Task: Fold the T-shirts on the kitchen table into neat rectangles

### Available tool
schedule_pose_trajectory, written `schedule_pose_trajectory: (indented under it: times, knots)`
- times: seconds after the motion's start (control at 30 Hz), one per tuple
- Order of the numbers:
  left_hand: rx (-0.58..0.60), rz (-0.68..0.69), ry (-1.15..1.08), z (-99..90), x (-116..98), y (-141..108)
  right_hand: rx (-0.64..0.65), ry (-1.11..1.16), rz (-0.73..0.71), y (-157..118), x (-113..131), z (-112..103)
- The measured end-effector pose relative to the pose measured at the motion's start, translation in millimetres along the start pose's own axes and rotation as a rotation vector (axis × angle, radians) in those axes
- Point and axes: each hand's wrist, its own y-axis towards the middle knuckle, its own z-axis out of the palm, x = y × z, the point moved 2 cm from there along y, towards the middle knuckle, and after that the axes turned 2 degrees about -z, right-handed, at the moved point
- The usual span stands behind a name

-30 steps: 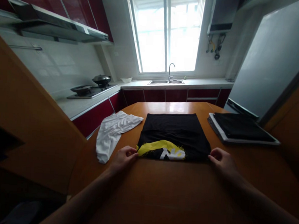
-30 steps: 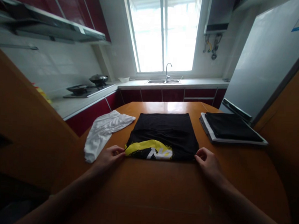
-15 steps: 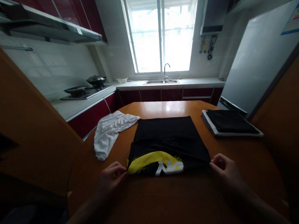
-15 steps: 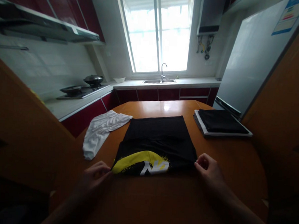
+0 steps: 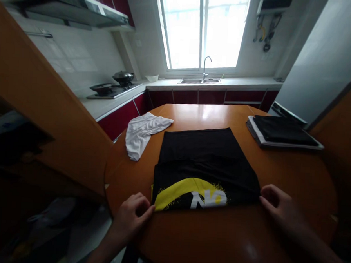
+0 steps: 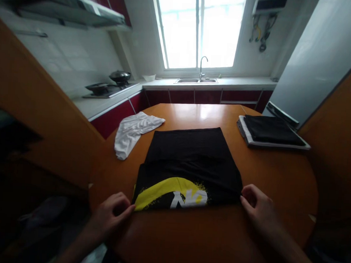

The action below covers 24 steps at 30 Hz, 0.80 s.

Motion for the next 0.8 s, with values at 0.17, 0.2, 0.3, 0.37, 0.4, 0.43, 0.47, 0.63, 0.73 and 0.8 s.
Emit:
schedule_pose_trajectory:
  times: [0.17, 0.2, 0.3, 0.37, 0.4, 0.43, 0.47, 0.63, 0.73, 0.8]
  knots:
    - [-0.182, 0.102, -0.006, -9.8, -24.8, 15.3, -0.153, -0.197, -0.240, 8.8, 20.6, 6.4]
    - [-0.206, 0.160, -0.004, -8.0, -33.6, 22.5, -0.163, -0.213, -0.312, 12.1, 31.7, 10.5]
    - [-0.165, 0.321, 0.077, 10.1, -55.8, 46.5, -0.076, -0.277, -0.496, 24.0, 62.8, 32.1]
    - [-0.077, 0.385, 0.188, 28.8, -60.7, 59.2, 0.018, -0.363, -0.571, 31.5, 71.0, 50.4]
    - [-0.026, 0.402, 0.243, 38.1, -59.6, 63.5, 0.053, -0.409, -0.578, 34.4, 70.1, 59.0]
    - [0.021, 0.412, 0.291, 46.5, -56.8, 66.4, 0.082, -0.450, -0.568, 36.5, 66.7, 66.6]
    - [0.058, 0.416, 0.326, 53.6, -53.1, 68.1, 0.102, -0.482, -0.548, 37.7, 62.0, 72.8]
    - [0.073, 0.416, 0.345, 63.4, -40.5, 68.8, 0.124, -0.473, -0.495, 41.2, 50.7, 75.9]
    - [0.058, 0.414, 0.230, 49.6, -39.3, 74.8, 0.014, -0.374, -0.445, 62.1, 52.0, 54.9]
    - [-0.017, 0.364, 0.125, 34.4, -35.1, 85.4, -0.097, -0.349, -0.369, 85.3, 44.3, 37.8]
